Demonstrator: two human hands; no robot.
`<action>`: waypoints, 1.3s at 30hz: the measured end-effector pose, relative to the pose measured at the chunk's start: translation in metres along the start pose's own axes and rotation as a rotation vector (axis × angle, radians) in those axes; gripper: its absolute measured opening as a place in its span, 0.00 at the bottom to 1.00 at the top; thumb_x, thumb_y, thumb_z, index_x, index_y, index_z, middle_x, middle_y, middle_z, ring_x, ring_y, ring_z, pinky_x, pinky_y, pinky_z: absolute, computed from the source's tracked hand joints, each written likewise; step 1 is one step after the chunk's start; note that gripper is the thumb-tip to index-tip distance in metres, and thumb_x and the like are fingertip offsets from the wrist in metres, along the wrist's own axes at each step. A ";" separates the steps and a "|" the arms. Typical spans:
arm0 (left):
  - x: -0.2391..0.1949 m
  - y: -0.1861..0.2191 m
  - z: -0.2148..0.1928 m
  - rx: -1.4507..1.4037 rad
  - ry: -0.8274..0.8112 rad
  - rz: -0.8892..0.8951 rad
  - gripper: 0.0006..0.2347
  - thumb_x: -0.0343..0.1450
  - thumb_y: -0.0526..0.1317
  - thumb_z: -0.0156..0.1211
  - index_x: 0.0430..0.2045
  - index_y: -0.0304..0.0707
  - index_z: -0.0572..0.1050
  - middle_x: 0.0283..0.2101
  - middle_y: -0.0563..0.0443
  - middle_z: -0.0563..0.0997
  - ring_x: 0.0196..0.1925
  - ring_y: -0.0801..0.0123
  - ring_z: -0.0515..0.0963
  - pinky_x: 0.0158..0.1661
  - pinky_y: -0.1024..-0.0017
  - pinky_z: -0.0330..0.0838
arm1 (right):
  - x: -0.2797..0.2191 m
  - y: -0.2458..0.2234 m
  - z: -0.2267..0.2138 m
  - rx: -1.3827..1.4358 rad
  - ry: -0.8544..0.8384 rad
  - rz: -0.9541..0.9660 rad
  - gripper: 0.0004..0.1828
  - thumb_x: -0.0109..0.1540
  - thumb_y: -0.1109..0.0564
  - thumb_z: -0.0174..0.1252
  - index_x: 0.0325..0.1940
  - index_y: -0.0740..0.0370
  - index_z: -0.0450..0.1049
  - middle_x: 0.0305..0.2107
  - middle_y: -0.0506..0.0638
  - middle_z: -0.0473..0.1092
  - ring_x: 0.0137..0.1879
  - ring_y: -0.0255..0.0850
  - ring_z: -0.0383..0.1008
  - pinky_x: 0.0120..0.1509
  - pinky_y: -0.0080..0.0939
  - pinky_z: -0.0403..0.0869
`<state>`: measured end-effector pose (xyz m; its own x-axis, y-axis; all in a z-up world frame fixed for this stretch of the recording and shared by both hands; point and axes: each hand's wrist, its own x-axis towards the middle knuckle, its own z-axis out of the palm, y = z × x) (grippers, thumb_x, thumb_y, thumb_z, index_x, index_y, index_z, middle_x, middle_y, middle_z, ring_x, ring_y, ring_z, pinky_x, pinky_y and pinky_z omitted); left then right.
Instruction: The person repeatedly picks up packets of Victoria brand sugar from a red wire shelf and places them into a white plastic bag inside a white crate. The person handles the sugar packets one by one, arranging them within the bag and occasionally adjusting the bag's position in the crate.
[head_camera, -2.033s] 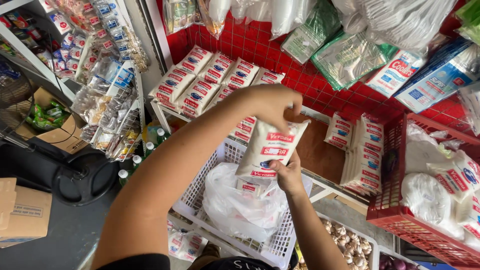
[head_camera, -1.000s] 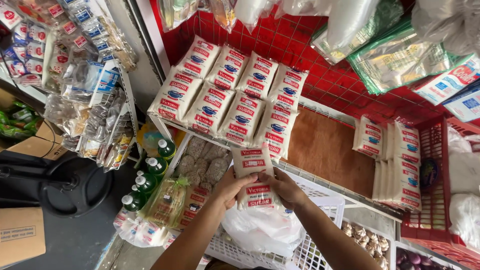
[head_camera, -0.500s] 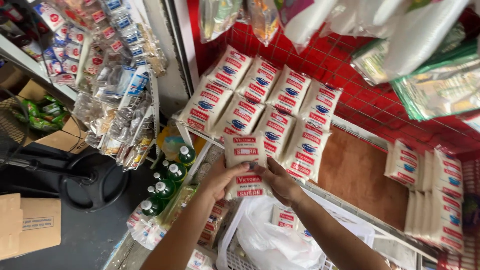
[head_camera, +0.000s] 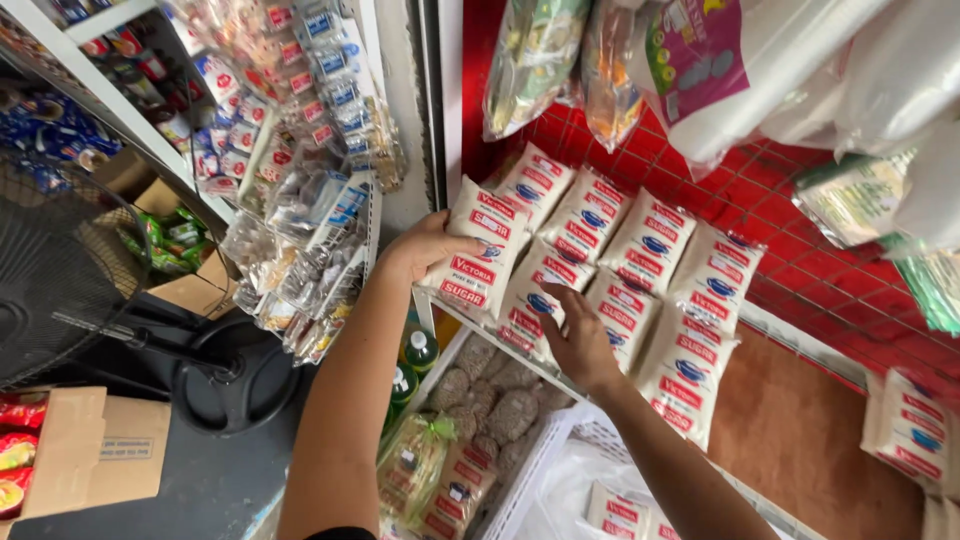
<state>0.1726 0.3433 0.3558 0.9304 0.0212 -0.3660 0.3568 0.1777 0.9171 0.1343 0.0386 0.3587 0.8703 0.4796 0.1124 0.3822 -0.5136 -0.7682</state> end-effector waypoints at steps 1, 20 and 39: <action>0.005 0.002 -0.003 0.004 0.002 0.010 0.29 0.58 0.32 0.76 0.55 0.32 0.71 0.50 0.40 0.84 0.50 0.55 0.86 0.50 0.52 0.82 | 0.010 0.005 0.008 0.001 0.005 -0.010 0.25 0.65 0.57 0.57 0.67 0.57 0.69 0.57 0.53 0.75 0.50 0.46 0.79 0.57 0.49 0.80; 0.067 -0.011 -0.028 0.077 -0.216 -0.147 0.25 0.63 0.39 0.70 0.55 0.34 0.74 0.51 0.40 0.84 0.48 0.60 0.86 0.49 0.61 0.82 | 0.045 0.059 0.074 -0.614 0.060 -0.286 0.40 0.71 0.37 0.40 0.79 0.64 0.46 0.74 0.72 0.40 0.80 0.69 0.31 0.79 0.69 0.39; 0.108 -0.014 -0.024 1.005 0.107 -0.362 0.33 0.75 0.68 0.30 0.66 0.45 0.59 0.63 0.41 0.69 0.61 0.50 0.74 0.60 0.48 0.63 | 0.045 0.058 0.074 -0.616 0.046 -0.270 0.40 0.71 0.37 0.41 0.80 0.60 0.44 0.75 0.72 0.38 0.80 0.69 0.29 0.79 0.70 0.37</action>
<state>0.2666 0.3665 0.2999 0.7603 0.2241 -0.6097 0.5613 -0.6991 0.4430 0.1726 0.0835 0.2724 0.7266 0.6243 0.2868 0.6836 -0.6987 -0.2110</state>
